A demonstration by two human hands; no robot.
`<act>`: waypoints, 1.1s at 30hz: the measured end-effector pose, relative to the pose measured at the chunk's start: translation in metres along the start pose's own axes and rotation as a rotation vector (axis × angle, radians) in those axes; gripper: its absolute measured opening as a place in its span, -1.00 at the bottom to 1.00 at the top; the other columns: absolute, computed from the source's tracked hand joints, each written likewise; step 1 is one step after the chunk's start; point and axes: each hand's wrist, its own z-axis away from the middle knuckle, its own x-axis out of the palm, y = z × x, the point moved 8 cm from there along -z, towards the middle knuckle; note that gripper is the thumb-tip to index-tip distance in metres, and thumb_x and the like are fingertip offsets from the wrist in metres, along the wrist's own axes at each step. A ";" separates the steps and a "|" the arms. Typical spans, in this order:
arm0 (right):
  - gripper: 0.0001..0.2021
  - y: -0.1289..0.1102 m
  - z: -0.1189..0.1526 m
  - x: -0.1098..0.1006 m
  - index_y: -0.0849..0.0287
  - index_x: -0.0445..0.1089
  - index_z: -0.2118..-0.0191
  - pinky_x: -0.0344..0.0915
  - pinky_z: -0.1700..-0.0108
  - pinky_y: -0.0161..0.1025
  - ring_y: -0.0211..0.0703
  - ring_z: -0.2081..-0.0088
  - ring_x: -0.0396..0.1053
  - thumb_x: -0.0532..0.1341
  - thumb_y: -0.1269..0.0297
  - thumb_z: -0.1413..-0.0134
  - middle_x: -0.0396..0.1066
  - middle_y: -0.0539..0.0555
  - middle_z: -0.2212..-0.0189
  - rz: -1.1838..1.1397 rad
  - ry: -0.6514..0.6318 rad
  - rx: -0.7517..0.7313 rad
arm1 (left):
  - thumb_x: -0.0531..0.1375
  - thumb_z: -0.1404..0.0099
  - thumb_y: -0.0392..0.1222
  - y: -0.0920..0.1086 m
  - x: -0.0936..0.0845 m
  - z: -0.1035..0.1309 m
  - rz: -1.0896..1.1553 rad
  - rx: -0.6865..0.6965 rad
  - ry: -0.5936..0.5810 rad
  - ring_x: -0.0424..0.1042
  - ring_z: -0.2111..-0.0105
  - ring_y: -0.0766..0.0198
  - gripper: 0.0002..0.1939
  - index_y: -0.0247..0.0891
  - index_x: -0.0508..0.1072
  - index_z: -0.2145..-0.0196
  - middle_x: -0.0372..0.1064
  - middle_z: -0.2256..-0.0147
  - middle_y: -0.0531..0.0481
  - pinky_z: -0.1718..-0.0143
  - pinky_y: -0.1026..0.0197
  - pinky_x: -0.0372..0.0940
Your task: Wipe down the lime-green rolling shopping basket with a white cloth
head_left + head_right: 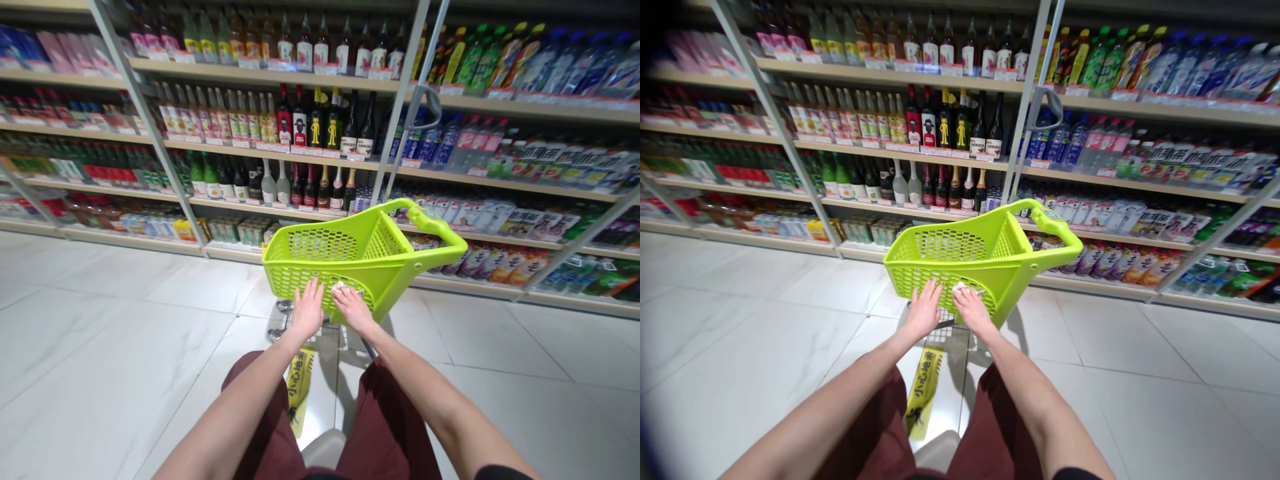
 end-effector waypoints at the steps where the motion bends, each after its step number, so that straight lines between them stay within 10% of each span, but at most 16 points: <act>1: -0.71 -0.004 -0.002 0.000 0.17 0.33 0.06 0.12 -0.08 0.01 -0.07 -0.13 0.07 0.03 0.48 -0.12 0.27 0.10 -0.02 -0.011 0.004 -0.018 | 0.01 -0.08 -0.29 -0.006 0.002 0.001 -0.001 -0.011 -0.007 -0.20 -0.21 0.12 -0.38 -0.30 0.02 -0.14 -0.19 -0.22 -0.14 -0.15 -0.12 -0.17; 8: -0.63 0.024 -0.060 -0.044 0.15 0.23 -0.05 -0.05 -0.17 0.02 -0.09 -0.21 -0.13 -0.04 0.50 -0.14 0.15 0.07 -0.10 -0.014 0.188 0.138 | 0.04 -0.07 -0.26 -0.038 0.005 -0.006 -0.005 -0.091 -0.025 -0.22 -0.21 0.08 -0.35 -0.31 0.01 -0.14 -0.24 -0.23 -0.16 -0.15 -0.14 -0.17; 16: -0.70 -0.029 -0.035 0.028 0.21 0.32 0.05 0.09 -0.09 0.03 -0.05 -0.13 0.07 0.06 0.49 -0.09 0.24 0.15 -0.04 -0.061 -0.103 -0.062 | 0.01 -0.07 -0.30 -0.056 0.009 0.008 -0.015 -0.098 -0.022 -0.20 -0.21 0.10 -0.38 -0.31 0.04 -0.13 -0.18 -0.22 -0.16 -0.15 -0.12 -0.16; 24: -0.63 -0.016 -0.103 -0.019 0.17 0.21 -0.06 -0.07 -0.17 0.06 -0.05 -0.21 -0.14 -0.04 0.49 -0.14 0.10 0.08 -0.13 -0.063 0.115 0.020 | 0.01 -0.08 -0.29 -0.085 0.002 0.006 -0.023 -0.166 -0.016 -0.21 -0.21 0.08 -0.36 -0.34 0.00 -0.14 -0.22 -0.22 -0.19 -0.14 -0.14 -0.15; 33: -0.76 -0.063 -0.063 0.057 0.23 0.36 0.12 0.11 -0.08 0.02 -0.01 -0.11 0.10 0.07 0.44 -0.10 0.28 0.16 0.00 -0.064 -0.159 -0.153 | 0.01 -0.07 -0.30 -0.104 0.006 0.024 -0.024 -0.164 -0.010 -0.18 -0.21 0.09 -0.38 -0.34 0.04 -0.13 -0.18 -0.22 -0.19 -0.14 -0.13 -0.15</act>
